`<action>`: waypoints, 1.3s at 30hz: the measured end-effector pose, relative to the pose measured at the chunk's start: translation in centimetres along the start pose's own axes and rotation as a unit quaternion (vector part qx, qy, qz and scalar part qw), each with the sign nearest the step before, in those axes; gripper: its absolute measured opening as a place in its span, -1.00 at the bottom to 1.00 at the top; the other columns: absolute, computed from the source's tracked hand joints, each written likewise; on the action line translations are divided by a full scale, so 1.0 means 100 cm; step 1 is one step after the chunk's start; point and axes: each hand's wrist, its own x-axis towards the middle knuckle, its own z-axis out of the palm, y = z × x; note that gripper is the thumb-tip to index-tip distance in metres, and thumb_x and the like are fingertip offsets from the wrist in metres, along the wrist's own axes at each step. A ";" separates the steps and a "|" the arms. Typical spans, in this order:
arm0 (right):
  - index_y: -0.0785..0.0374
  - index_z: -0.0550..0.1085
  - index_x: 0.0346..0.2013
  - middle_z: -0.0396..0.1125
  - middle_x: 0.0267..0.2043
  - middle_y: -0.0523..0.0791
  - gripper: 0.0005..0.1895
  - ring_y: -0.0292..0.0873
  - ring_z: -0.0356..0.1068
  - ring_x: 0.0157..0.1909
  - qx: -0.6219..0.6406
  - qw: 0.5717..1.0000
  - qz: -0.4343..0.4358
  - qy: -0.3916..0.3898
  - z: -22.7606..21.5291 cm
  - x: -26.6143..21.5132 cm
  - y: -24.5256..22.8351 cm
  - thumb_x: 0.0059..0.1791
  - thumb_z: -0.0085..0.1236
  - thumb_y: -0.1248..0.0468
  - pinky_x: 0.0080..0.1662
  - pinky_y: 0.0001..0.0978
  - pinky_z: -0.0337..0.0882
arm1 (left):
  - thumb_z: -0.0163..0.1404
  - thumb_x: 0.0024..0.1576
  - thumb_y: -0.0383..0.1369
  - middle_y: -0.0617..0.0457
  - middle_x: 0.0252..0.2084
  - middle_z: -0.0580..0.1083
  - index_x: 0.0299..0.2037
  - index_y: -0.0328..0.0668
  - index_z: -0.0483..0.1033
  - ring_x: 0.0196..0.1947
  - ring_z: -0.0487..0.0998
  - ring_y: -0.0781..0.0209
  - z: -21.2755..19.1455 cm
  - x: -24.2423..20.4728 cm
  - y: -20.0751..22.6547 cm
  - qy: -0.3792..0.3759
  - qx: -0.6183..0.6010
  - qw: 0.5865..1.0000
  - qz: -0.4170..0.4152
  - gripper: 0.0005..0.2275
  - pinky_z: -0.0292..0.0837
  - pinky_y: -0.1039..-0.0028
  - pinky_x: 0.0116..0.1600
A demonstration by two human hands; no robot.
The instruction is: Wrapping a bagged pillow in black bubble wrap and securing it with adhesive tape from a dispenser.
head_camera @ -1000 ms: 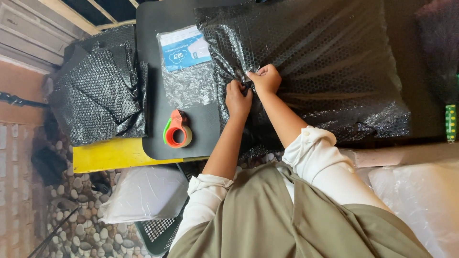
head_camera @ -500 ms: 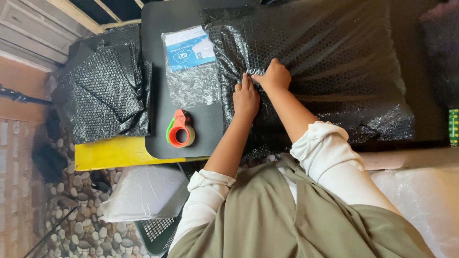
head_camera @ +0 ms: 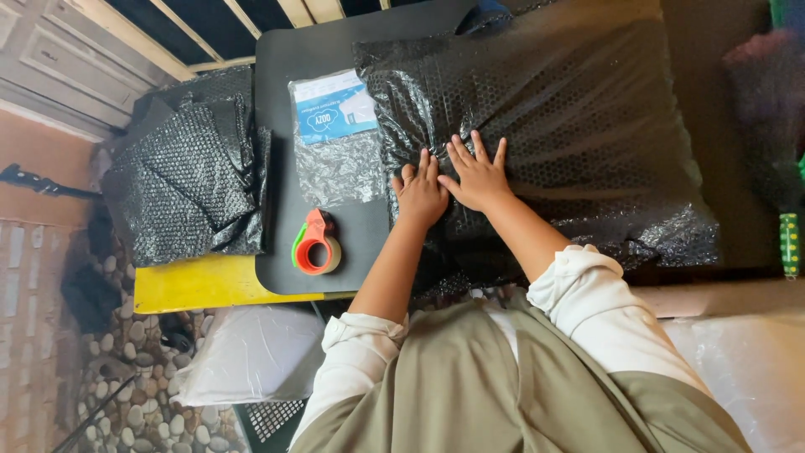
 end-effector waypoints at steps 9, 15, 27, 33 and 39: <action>0.03 -0.09 0.63 -0.32 0.66 0.00 -0.29 0.26 -0.47 0.60 0.283 0.930 -0.004 0.234 0.002 -0.056 0.151 0.22 -0.08 0.17 0.35 0.60 -0.38 | 0.11 0.24 -0.10 -0.11 0.54 0.11 0.51 0.06 0.18 0.27 0.40 -0.16 -0.080 -0.099 -0.028 0.215 -0.151 0.963 0.054 -0.38 0.10 -0.01 0.42; 0.31 0.02 0.52 -0.12 0.56 0.16 -0.26 0.32 -0.30 0.54 0.262 0.880 0.291 0.268 -0.005 -0.170 0.299 0.15 0.08 0.13 0.44 0.21 -0.17 | 0.25 -0.05 -0.02 -0.07 0.60 -0.14 0.54 -0.17 -0.37 0.57 -0.09 0.06 -0.047 -0.154 -0.039 -0.045 -0.419 0.900 -0.111 0.11 -0.04 0.20 0.50; 0.15 0.06 0.53 0.21 0.37 0.09 -0.23 0.17 0.27 0.35 0.194 0.886 0.358 0.221 0.068 -0.151 0.332 0.17 -0.02 -0.17 0.23 0.18 0.29 | 0.22 0.13 -0.25 -0.49 0.21 0.42 0.58 0.31 -0.18 0.21 0.44 -0.47 -0.029 -0.075 -0.023 0.043 -0.300 0.915 -0.266 -0.12 0.35 -0.17 0.25; 0.30 0.15 0.46 0.22 0.31 0.20 -0.32 0.31 0.28 0.30 0.212 0.882 0.313 0.282 0.058 -0.157 0.322 0.17 0.05 -0.01 0.22 0.25 0.29 | 0.17 0.18 -0.13 -0.49 0.16 0.44 0.57 0.29 -0.22 0.21 0.44 -0.47 -0.024 -0.094 -0.020 0.046 -0.304 0.913 -0.267 -0.15 0.34 -0.15 0.26; 0.25 0.12 0.51 0.15 0.41 0.16 -0.33 0.25 0.22 0.38 0.214 0.854 0.302 0.366 0.066 -0.161 0.307 0.21 0.03 0.01 0.31 0.17 0.22 | 0.15 0.14 0.01 -0.33 0.30 0.40 0.54 0.13 0.03 0.30 0.40 -0.32 -0.017 -0.143 -0.046 -0.011 -0.353 0.899 -0.258 -0.21 0.33 -0.02 0.35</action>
